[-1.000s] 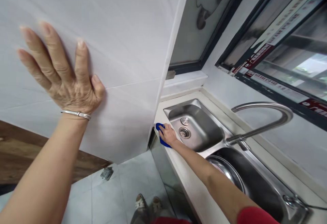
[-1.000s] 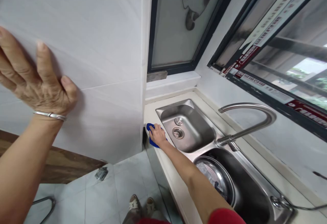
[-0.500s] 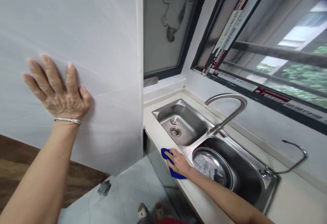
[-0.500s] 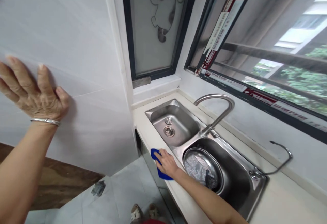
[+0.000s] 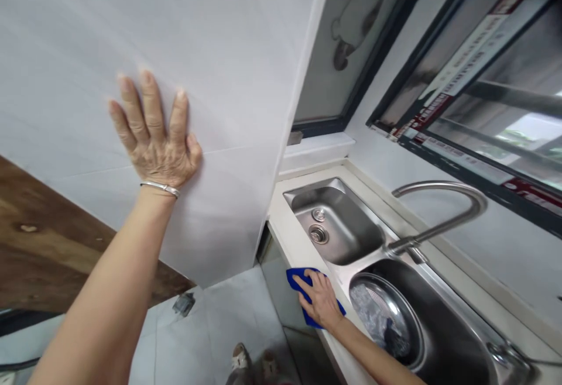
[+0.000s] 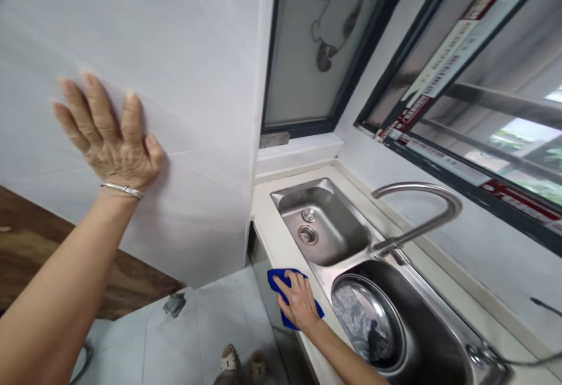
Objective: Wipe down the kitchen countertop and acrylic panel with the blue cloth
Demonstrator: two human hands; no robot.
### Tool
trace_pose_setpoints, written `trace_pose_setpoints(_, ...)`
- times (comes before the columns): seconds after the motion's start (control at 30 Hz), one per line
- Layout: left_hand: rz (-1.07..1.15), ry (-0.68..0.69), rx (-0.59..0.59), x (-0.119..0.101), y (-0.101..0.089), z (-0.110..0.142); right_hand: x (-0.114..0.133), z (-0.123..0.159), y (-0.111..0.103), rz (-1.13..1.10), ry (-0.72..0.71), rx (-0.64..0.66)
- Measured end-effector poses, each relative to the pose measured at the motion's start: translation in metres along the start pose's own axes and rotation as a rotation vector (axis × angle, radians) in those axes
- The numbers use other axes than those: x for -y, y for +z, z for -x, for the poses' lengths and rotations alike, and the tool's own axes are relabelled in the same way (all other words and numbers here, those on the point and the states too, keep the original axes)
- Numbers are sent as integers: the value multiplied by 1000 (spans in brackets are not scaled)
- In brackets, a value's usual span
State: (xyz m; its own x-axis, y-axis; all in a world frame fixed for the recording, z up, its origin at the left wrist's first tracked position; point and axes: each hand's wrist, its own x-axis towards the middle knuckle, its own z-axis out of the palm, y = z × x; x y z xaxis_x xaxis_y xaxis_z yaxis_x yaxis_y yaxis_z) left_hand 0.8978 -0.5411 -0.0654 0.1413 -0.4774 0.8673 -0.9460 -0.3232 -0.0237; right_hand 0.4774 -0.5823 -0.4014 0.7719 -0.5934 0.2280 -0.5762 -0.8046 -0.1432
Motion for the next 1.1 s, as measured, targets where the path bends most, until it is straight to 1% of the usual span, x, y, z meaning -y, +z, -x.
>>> trace_pose_setpoints(0.1, 66, -64, 31, -6, -4, -1, 6, -55, 13, 19, -8, -3)
trace_pose_setpoints(0.2, 150, -138, 60, -10, -6, -2, 7, -109, 26, 37, 16, -25)
trace_pose_setpoints(0.3, 219, -168, 70, -10, -5, -1, 4, -152, 39, 36, 30, -44)
trace_pose_setpoints(0.4, 216, -159, 58, -8, -3, 0, 2, -179, 49, 26, 21, -41)
trace_pose_setpoints(0.47, 219, -161, 50, -7, -2, 0, 1, -187, 53, 19, 23, -35)
trace_pose_setpoints(0.53, 229, -160, 41, -6, -1, 0, 2, -187, 53, 12, 32, -29)
trace_pose_setpoints(0.63, 241, -138, 16, -5, -1, 1, 6, -175, 48, 2, 30, -16)
trace_pose_setpoints(0.7, 253, -123, 1, -4, -2, 1, 8, -157, 40, -5, 11, -7)
trace_pose_setpoints(0.77, 258, -122, -2, -5, -3, 1, 10, -133, 32, -8, -1, -5)
trace_pose_setpoints(0.83, 252, -147, 7, -7, -4, 0, 11, -102, 24, -15, 3, -11)
trace_pose_setpoints(0.93, 247, -202, 48, -7, -3, -4, 13, -48, 14, -48, 26, -25)
trace_pose_setpoints(1.07, 115, -203, 129, 7, 1, -12, 17, 26, -2, -76, 83, -17)
trace_pose_setpoints(1.1, 95, -221, 126, 11, 3, -14, 18, 46, -6, -75, 93, -7)
